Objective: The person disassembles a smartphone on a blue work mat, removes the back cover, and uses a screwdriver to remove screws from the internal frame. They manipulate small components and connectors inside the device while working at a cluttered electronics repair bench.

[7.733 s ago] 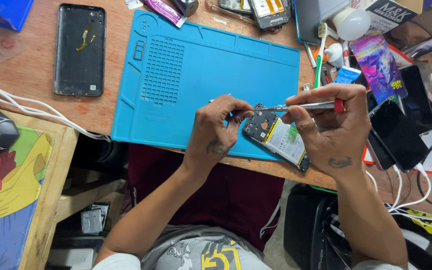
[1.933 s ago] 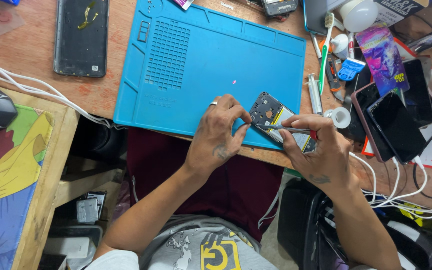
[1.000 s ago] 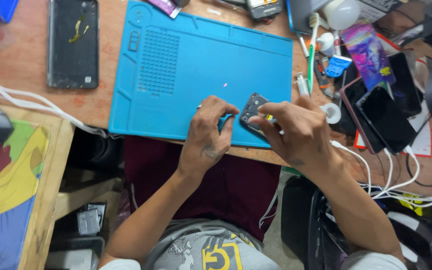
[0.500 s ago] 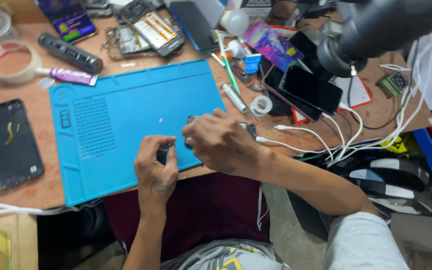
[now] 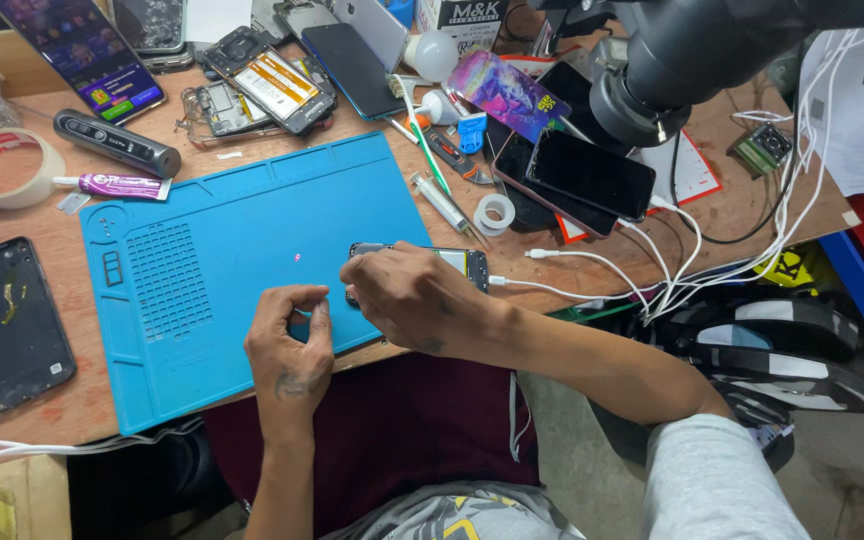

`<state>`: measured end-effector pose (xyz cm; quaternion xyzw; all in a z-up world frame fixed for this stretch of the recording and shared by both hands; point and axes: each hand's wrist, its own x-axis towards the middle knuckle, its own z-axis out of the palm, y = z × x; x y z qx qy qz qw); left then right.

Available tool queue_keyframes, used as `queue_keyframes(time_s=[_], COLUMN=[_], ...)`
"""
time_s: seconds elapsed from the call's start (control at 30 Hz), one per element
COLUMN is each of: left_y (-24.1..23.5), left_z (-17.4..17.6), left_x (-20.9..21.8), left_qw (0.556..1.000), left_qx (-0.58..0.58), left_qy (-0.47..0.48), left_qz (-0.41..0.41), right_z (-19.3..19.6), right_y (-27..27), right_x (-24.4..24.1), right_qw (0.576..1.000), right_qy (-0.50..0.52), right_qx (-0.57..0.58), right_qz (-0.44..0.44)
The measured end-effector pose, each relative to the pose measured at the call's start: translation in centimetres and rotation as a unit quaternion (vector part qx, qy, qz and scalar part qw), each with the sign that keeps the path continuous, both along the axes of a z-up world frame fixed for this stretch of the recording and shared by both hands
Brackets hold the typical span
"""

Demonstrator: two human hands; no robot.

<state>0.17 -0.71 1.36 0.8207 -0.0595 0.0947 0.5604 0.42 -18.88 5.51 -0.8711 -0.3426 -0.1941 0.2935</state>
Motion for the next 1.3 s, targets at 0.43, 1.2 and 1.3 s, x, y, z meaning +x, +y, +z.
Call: queue_keyframes(time_s=[0.43,1.2,1.3], left_y=[2.4,10.3,9.8], left_z=[6.8,-1.1,-3.2], left_x=[9.2,7.6,6.6], left_qw=[0.948,0.850,0.848], left_qx=[-0.214,-0.361,-0.378], left_qy=[-0.228,-0.215,-0.176], left_qz=[0.051,0.317,0.328], right_z=[3.3,2.3,-0.1], right_y=[5.1,10.7,13.1], right_x=[-5.7,10.3,12.5], right_qw=[0.918,0.973,0.984], right_qy=[0.242,0.109,0.080], right_qx=[-0.242,0.181,0.129], right_qz=[0.198,0.088,0.093])
